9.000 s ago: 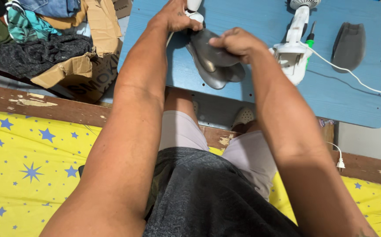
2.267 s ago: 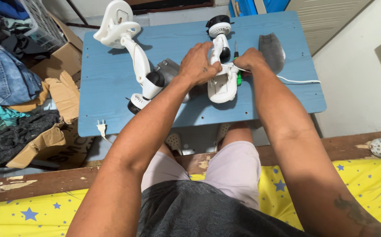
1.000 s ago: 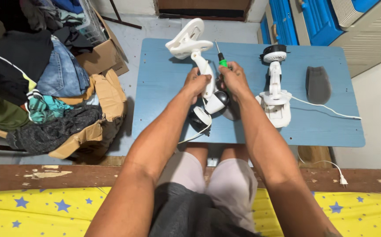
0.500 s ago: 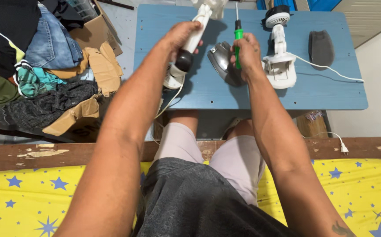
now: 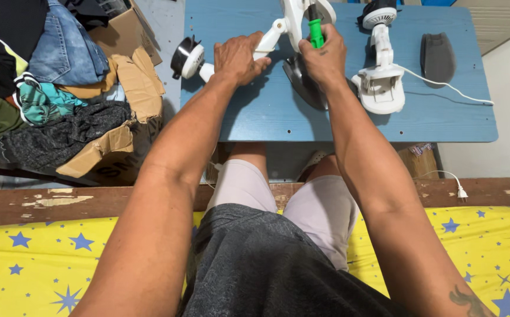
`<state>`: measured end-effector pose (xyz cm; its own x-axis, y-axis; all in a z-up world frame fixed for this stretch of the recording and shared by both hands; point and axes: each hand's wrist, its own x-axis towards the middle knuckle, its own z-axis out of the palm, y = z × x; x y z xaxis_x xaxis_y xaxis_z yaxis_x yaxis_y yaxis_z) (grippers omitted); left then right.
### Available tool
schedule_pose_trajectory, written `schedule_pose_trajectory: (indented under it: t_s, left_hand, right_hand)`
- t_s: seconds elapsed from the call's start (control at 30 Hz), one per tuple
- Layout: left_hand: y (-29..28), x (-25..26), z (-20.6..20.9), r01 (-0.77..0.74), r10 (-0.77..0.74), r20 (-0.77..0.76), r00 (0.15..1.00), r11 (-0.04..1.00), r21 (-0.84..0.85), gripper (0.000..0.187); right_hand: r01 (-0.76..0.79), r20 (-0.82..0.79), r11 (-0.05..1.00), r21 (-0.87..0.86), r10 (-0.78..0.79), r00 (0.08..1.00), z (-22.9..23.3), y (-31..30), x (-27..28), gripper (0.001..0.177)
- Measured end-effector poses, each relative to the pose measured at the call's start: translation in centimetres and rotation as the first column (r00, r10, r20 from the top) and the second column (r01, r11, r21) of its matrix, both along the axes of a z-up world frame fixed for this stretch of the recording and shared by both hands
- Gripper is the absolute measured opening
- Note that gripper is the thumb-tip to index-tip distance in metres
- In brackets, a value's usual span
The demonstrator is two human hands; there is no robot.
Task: The person assembles a small white desk fan on a blue table. They attach the fan blades to the motor housing, secure the blade cover, and use a green screwdriver to tighten screws on the fan base and neck.
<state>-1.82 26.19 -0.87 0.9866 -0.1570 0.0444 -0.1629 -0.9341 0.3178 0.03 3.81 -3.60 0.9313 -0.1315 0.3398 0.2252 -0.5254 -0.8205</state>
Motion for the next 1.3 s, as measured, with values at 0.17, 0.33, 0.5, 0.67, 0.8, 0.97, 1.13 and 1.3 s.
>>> schedule_pose_trajectory:
  t_s: [0.17,0.33,0.5,0.67,0.8,0.97,1.13,1.3]
  left_hand:
    - [-1.3,0.1,-2.2,-0.159,0.165,0.039,0.986,0.978,-0.135,0.072]
    - [-2.6,0.9,-3.3,-0.24,0.236,-0.046,0.971,0.957,-0.162,0.073]
    - [-4.7,2.8,-4.0,-0.295,0.234,-0.283,0.93,0.935,-0.195,0.074]
    - [-6.7,4.5,-5.6,-0.334,0.297,-0.197,0.934,0.923,-0.192,0.077]
    - [-6.4,4.6,-6.6,-0.353,0.324,-0.163,0.932,0.914,-0.198,0.08]
    - [-6.1,4.2,-7.0,-0.357,0.318,-0.212,0.924,0.918,-0.175,0.084]
    - [-6.1,3.8,-6.9,-0.376,0.332,-0.243,0.911,0.912,-0.162,0.084]
    - [-6.2,3.8,-6.6,-0.382,0.332,-0.262,0.906,0.908,-0.171,0.081]
  right_hand:
    - [0.08,0.007,0.952,-0.297,-0.082,0.997,-3.2,-0.5,-0.7,0.026]
    - [0.014,-0.027,0.798,-0.602,-0.038,0.999,-6.1,-1.8,-2.2,0.042]
    - [-0.051,-0.323,0.842,-0.536,-0.149,0.935,-4.8,-4.0,-1.8,0.044]
    - [-0.217,-0.146,0.78,-0.587,0.161,0.976,-5.3,-2.1,-2.9,0.049]
    - [-0.184,-0.237,0.821,-0.54,0.062,0.97,-6.4,0.7,-4.4,0.042]
    - [-0.105,-0.198,0.812,-0.574,-0.013,0.98,-4.9,-0.3,-3.8,0.05]
    - [-0.096,-0.294,0.764,-0.638,-0.126,0.948,-3.2,-4.1,-0.2,0.099]
    - [-0.281,-0.623,0.734,-0.618,-0.24,0.744,-2.6,-4.2,1.2,0.109]
